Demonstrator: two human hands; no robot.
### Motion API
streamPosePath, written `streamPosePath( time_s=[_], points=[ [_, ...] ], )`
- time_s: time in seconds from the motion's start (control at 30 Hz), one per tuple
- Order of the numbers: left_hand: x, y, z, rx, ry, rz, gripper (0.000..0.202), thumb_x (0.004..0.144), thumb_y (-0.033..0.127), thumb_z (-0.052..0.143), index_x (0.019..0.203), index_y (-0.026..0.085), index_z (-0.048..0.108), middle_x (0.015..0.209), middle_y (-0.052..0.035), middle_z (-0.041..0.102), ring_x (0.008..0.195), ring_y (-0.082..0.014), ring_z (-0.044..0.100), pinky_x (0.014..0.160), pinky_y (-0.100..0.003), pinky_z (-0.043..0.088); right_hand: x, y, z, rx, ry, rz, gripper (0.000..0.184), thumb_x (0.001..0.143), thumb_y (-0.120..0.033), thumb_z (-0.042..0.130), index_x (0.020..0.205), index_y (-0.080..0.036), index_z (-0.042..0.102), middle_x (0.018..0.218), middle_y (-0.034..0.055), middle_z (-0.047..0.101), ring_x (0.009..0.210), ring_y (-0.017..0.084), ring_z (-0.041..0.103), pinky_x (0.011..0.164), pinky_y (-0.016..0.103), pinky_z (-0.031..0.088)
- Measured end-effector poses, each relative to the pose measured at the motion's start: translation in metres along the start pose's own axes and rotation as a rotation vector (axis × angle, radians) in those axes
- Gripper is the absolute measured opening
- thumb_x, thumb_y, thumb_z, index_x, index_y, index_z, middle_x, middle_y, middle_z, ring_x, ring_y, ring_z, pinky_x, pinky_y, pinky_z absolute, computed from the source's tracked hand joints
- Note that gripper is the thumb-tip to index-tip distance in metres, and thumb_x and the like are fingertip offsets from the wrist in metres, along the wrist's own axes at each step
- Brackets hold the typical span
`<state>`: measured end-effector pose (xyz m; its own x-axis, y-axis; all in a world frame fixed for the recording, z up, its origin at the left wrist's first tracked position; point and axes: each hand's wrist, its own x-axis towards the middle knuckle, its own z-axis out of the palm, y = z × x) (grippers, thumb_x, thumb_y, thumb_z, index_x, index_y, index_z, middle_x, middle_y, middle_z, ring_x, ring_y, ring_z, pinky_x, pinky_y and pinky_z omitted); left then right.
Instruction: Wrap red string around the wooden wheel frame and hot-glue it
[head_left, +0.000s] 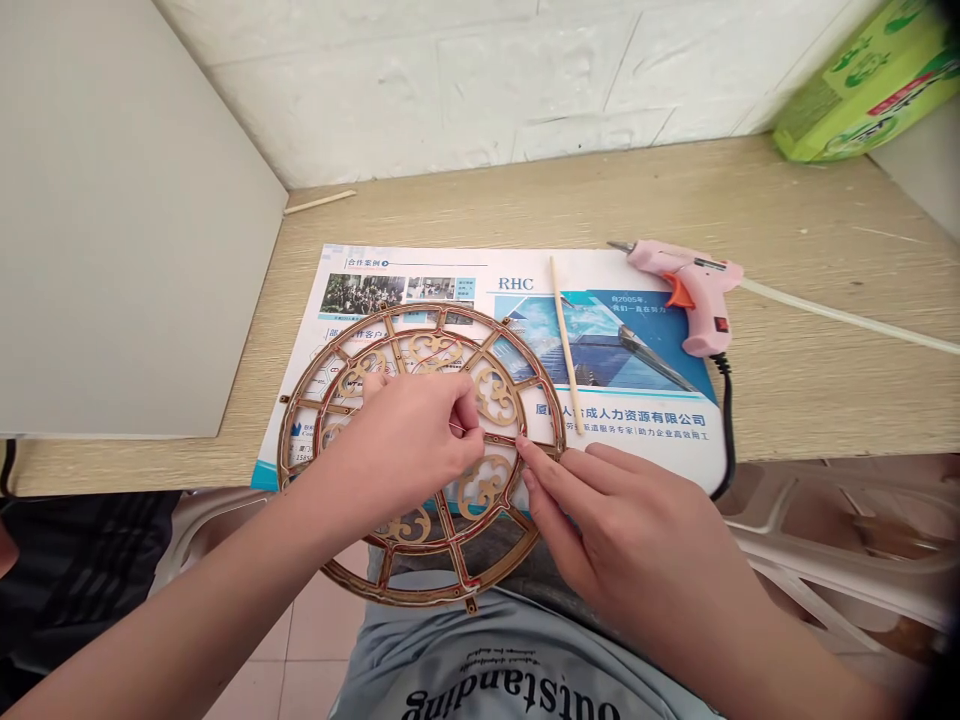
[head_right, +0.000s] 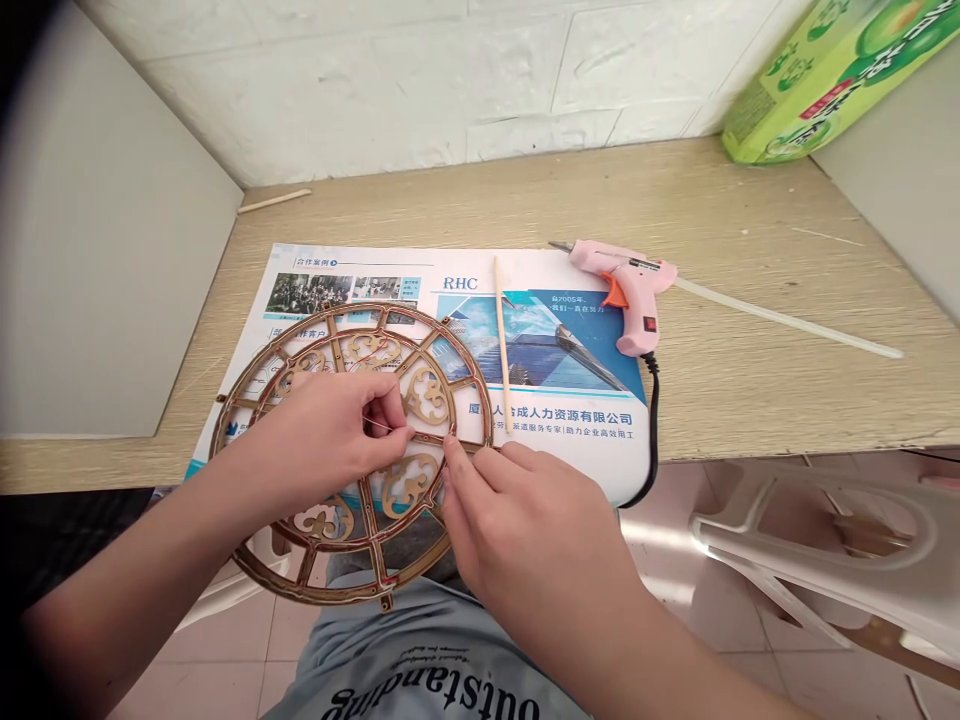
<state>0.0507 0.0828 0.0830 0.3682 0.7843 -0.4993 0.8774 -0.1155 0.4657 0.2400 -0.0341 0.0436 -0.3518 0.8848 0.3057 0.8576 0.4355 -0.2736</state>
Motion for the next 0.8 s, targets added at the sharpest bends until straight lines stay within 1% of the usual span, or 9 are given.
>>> streamPosePath(
  time_s=[0.13,0.27,0.33,0.4,0.43,0.53,0.6,0.7,0.8],
  points=[
    [0.0,0.003,-0.002,0.014,-0.014,-0.012,0.01,0.084,0.022,0.066,0.074,0.024,0.064,0.069,0.008,0.071,0.069,-0.0137,0.058,0.092,-0.042,0.037,0.007,0.002,-0.003,-0.006,-0.008,-0.045,0.026,0.107,-0.016,0.059,0.112,-0.008,0.083,0.073,0.0019,0.068,0.065,0.022,0.064,0.059,0.043,0.044],
    [0.0,0.002,-0.002,0.002,-0.022,-0.013,0.013,0.086,0.024,0.066,0.074,0.023,0.063,0.068,0.0077,0.072,0.069,-0.0146,0.06,0.095,-0.044,0.037,0.01,0.011,-0.013,0.213,-0.001,0.034,0.026,0.11,-0.018,0.057,0.097,-0.015,0.08,0.073,0.001,0.067,0.065,0.016,0.062,0.059,0.035,0.045],
    [0.0,0.0,-0.001,0.005,-0.015,-0.004,0.013,0.087,0.025,0.065,0.074,0.024,0.064,0.067,0.0083,0.073,0.07,-0.0151,0.062,0.1,-0.047,0.036,0.007,0.026,-0.021,0.264,0.106,0.14,0.02,0.109,-0.02,0.062,0.106,-0.018,0.081,0.077,-0.0001,0.07,0.065,0.012,0.062,0.061,0.029,0.046],
    [0.0,-0.001,0.0,0.023,-0.005,0.012,0.012,0.087,0.025,0.064,0.075,0.024,0.065,0.066,0.0094,0.073,0.07,-0.0152,0.062,0.105,-0.05,0.033,0.004,0.049,-0.032,0.206,0.216,0.309,0.017,0.105,-0.026,0.071,0.117,-0.022,0.082,0.083,-0.0005,0.075,0.068,0.012,0.066,0.066,0.028,0.049],
    [0.0,-0.001,0.0,0.04,0.0,0.015,0.012,0.087,0.025,0.064,0.075,0.024,0.065,0.066,0.0097,0.072,0.07,-0.0152,0.062,0.106,-0.05,0.032,0.003,0.062,-0.039,0.157,0.26,0.413,0.016,0.102,-0.032,0.074,0.113,-0.024,0.083,0.082,-0.0007,0.075,0.067,0.013,0.066,0.067,0.029,0.049],
    [0.0,0.001,0.0,0.077,-0.004,-0.003,0.012,0.087,0.025,0.063,0.075,0.025,0.064,0.066,0.0097,0.073,0.071,-0.0159,0.063,0.106,-0.05,0.032,0.006,0.101,-0.06,0.093,0.201,0.808,0.021,0.093,-0.044,0.078,0.097,-0.024,0.084,0.086,0.0039,0.079,0.072,0.02,0.069,0.067,0.034,0.047],
    [-0.001,0.003,0.0,0.083,-0.001,-0.014,0.012,0.087,0.025,0.063,0.075,0.024,0.065,0.067,0.0091,0.073,0.072,-0.0163,0.064,0.106,-0.049,0.033,0.012,0.118,-0.069,0.051,0.1,0.995,0.032,0.091,-0.054,0.077,0.086,-0.022,0.081,0.085,0.0071,0.078,0.072,0.022,0.066,0.063,0.035,0.042],
    [-0.003,0.005,-0.001,0.092,0.012,-0.01,0.011,0.086,0.027,0.063,0.076,0.024,0.066,0.066,0.0079,0.073,0.072,-0.0169,0.065,0.106,-0.049,0.032,0.025,0.133,-0.07,0.061,0.002,1.083,0.046,0.087,-0.064,0.08,0.073,-0.021,0.073,0.077,0.0083,0.073,0.067,0.021,0.059,0.059,0.036,0.035],
    [-0.004,0.004,0.0,0.079,0.032,0.029,0.01,0.082,0.029,0.063,0.074,0.025,0.066,0.068,0.0053,0.075,0.072,-0.0188,0.065,0.094,-0.044,0.035,0.035,0.145,-0.062,0.153,0.0,1.044,0.041,0.08,-0.053,0.088,0.065,-0.02,0.068,0.069,0.0066,0.068,0.065,0.019,0.055,0.058,0.035,0.033]
  ],
)
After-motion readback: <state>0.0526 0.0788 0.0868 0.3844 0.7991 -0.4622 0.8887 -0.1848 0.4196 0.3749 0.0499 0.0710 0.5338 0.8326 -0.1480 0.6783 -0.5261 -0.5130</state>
